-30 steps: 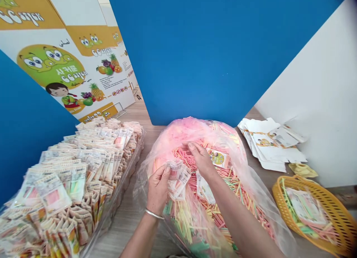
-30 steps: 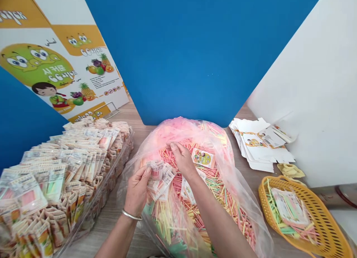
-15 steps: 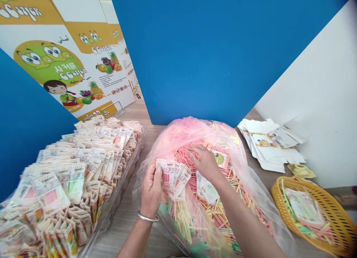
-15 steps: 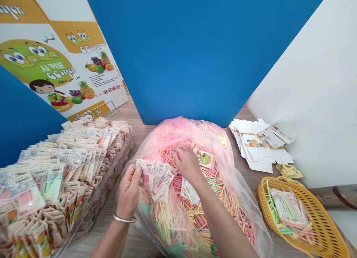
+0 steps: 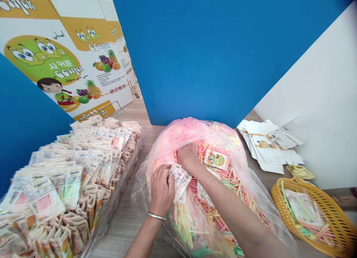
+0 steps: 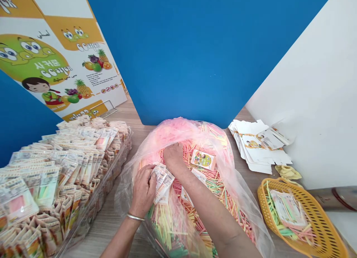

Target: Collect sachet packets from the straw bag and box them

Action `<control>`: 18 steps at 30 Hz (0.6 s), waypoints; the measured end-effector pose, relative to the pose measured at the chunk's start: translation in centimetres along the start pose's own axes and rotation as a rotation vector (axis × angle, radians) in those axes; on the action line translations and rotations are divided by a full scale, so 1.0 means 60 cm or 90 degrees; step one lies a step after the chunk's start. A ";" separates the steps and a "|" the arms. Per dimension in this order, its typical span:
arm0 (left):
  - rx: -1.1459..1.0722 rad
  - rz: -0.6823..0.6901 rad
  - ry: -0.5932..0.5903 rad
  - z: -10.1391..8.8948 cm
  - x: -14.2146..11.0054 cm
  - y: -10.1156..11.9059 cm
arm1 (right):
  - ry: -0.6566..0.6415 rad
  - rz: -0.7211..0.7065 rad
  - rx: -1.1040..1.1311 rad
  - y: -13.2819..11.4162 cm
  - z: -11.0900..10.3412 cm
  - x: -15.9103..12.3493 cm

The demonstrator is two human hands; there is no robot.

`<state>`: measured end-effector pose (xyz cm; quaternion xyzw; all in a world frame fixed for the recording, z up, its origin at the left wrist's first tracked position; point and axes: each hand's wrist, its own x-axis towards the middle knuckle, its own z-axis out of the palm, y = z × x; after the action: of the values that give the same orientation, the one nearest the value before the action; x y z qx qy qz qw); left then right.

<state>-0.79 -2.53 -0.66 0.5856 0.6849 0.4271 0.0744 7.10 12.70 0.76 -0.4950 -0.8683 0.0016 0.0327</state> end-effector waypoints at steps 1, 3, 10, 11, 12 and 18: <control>0.003 0.002 -0.001 -0.001 0.000 0.000 | -0.002 0.001 0.000 0.000 0.000 0.000; 0.009 0.008 -0.001 -0.002 0.000 0.001 | -0.001 0.002 0.001 0.001 -0.003 -0.003; 0.062 0.019 0.001 -0.005 -0.003 -0.003 | 0.031 0.017 0.015 0.032 -0.036 -0.025; 0.080 0.022 0.008 -0.008 -0.003 -0.005 | 0.039 0.026 0.019 0.042 -0.043 -0.031; 0.098 0.028 0.024 -0.012 -0.004 -0.005 | 0.044 0.037 0.041 0.052 -0.049 -0.038; -0.118 0.043 0.112 -0.030 -0.002 0.063 | 0.129 0.082 0.694 0.092 -0.066 -0.128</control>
<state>0.94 -3.71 2.96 0.5595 0.6262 0.5404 0.0535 15.97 8.80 4.10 -0.4564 -0.7019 0.4050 0.3673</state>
